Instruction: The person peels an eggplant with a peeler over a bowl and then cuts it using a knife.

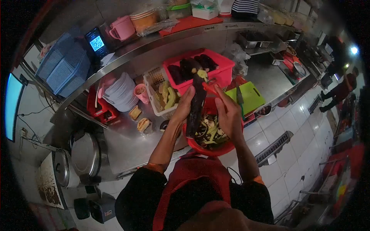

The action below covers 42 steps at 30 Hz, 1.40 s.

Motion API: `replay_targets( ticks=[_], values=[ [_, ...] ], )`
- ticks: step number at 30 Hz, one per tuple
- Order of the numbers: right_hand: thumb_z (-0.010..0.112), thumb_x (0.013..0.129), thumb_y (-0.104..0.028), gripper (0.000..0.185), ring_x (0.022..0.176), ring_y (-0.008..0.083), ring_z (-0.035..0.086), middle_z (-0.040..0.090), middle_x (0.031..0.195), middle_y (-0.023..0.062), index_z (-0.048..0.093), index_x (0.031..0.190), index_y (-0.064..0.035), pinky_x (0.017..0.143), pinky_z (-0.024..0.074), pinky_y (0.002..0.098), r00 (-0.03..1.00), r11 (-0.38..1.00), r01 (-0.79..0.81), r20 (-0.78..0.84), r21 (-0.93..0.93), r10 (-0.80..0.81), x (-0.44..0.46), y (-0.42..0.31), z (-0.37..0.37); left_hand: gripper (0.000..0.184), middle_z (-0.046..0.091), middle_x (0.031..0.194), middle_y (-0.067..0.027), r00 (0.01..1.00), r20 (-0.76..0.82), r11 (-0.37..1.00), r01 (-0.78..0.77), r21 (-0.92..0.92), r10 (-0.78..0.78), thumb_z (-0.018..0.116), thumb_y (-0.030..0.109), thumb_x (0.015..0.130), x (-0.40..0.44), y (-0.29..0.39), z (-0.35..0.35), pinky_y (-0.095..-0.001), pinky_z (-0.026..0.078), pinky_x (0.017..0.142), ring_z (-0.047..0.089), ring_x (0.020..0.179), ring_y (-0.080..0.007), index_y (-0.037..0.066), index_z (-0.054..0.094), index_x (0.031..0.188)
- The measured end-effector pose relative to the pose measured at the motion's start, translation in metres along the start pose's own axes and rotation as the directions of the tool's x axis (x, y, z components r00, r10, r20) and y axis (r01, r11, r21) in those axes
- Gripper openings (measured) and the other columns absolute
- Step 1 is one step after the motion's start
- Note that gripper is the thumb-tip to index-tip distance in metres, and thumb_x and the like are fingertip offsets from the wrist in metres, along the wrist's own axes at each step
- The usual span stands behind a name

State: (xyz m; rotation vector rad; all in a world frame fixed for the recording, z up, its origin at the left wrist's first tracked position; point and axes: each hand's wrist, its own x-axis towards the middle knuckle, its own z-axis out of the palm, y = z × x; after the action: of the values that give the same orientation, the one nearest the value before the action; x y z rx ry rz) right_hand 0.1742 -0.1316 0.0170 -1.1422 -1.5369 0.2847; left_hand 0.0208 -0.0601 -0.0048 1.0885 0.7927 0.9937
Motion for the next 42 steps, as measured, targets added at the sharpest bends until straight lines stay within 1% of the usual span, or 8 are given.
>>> replay_targets(
  ticks=[10, 12, 15, 19, 22, 28, 35, 42],
  values=[
    [0.049, 0.095, -0.014, 0.035, 0.101, 0.0256, 0.063, 0.061, 0.115, 0.0216, 0.052, 0.128, -0.0035, 0.086, 0.046, 0.032, 0.982, 0.987, -0.155, 0.112, 0.038, 0.15, -0.023, 0.017, 0.024, 0.06, 0.059, 0.104, -0.0052, 0.958, -0.235, 0.967, -0.113, 0.227, 0.167, 0.039, 0.051, 0.096, 0.037, -0.029, -0.012, -0.0278, 0.049, 0.075, 0.057, 0.087, -0.0127, 0.001, 0.046, 0.129],
    [0.049, 0.096, -0.016, 0.035, 0.104, 0.0254, 0.062, 0.06, 0.114, 0.0228, 0.052, 0.128, -0.0034, 0.087, 0.0452, 0.0317, 0.987, 0.997, -0.073, 0.145, 0.04, 0.066, -0.053, 0.023, 0.027, 0.049, 0.055, 0.1, -0.0021, 0.961, -0.227, 0.98, -0.182, -0.079, 0.16, 0.04, 0.045, 0.098, 0.04, -0.02, -0.008, -0.0275, 0.042, 0.081, 0.051, 0.087, -0.0113, 0.002, 0.051, 0.117],
    [0.048, 0.096, -0.019, 0.037, 0.1, 0.0259, 0.063, 0.063, 0.11, 0.0213, 0.051, 0.13, -0.0035, 0.083, 0.047, 0.0338, 0.824, 0.906, -0.423, 0.415, -0.004, 0.386, -0.086, 0.032, 0.002, 0.049, 0.055, 0.097, -0.0022, 0.885, -0.358, 0.944, -0.327, -0.028, 0.296, 0.04, 0.046, 0.098, 0.074, -0.042, -0.034, -0.0276, 0.043, 0.079, 0.051, 0.086, -0.0112, 0.002, 0.051, 0.117],
    [0.049, 0.096, -0.02, 0.036, 0.102, 0.0257, 0.062, 0.062, 0.112, 0.0206, 0.053, 0.128, -0.0031, 0.087, 0.0463, 0.0361, 0.863, 0.959, -0.281, 0.447, 0.042, 0.234, -0.117, 0.043, -0.018, 0.051, 0.057, 0.088, -0.0033, 0.851, -0.4, 0.912, -0.402, -0.081, 0.339, 0.04, 0.051, 0.095, 0.053, -0.017, -0.028, -0.0269, 0.048, 0.065, 0.055, 0.074, -0.011, 0.004, 0.052, 0.11],
    [0.051, 0.094, -0.015, 0.034, 0.099, 0.028, 0.063, 0.064, 0.108, 0.0199, 0.054, 0.127, -0.0044, 0.083, 0.0479, 0.0363, 0.884, 0.925, -0.37, 0.34, 0.091, 0.32, -0.104, 0.031, -0.03, 0.053, 0.06, 0.086, -0.0055, 0.871, -0.368, 0.927, -0.371, -0.062, 0.325, 0.041, 0.054, 0.094, 0.042, -0.005, -0.021, -0.026, 0.05, 0.057, 0.058, 0.069, -0.0111, 0.004, 0.053, 0.106],
    [0.054, 0.092, -0.011, 0.037, 0.081, 0.029, 0.064, 0.064, 0.096, 0.0201, 0.053, 0.129, -0.0088, 0.066, 0.0492, 0.0348, 0.997, 0.995, 0.048, 0.064, -0.093, -0.042, -0.029, 0.01, -0.03, 0.061, 0.06, 0.084, -0.0061, 0.99, -0.105, 0.995, -0.098, 0.019, 0.099, 0.045, 0.049, 0.095, 0.016, 0.002, 0.007, -0.0251, 0.049, 0.064, 0.06, 0.072, -0.0123, 0.005, 0.035, 0.136],
    [0.057, 0.091, -0.013, 0.037, 0.068, 0.0298, 0.064, 0.063, 0.09, 0.0199, 0.055, 0.127, -0.0113, 0.06, 0.0498, 0.0372, 0.976, 0.969, 0.213, 0.066, -0.122, -0.206, 0.016, -0.001, -0.029, 0.058, 0.048, 0.129, -0.0056, 0.919, 0.286, 0.917, -0.338, 0.214, 0.272, 0.043, 0.041, 0.098, 0.003, -0.003, -0.001, -0.0259, 0.039, 0.095, 0.046, 0.114, -0.0115, 0.002, 0.033, 0.139],
    [0.057, 0.089, -0.01, 0.035, 0.067, 0.0301, 0.064, 0.064, 0.091, 0.0206, 0.056, 0.124, -0.0059, 0.061, 0.0515, 0.0383, 0.973, 0.972, 0.152, 0.198, -0.178, -0.116, 0.007, -0.01, -0.04, 0.054, 0.047, 0.129, -0.0074, 0.906, 0.307, 0.925, -0.35, 0.151, 0.292, 0.043, 0.034, 0.099, 0.004, -0.019, -0.009, -0.0281, 0.034, 0.1, 0.043, 0.118, -0.0141, 0.0, 0.031, 0.139]
  ],
)
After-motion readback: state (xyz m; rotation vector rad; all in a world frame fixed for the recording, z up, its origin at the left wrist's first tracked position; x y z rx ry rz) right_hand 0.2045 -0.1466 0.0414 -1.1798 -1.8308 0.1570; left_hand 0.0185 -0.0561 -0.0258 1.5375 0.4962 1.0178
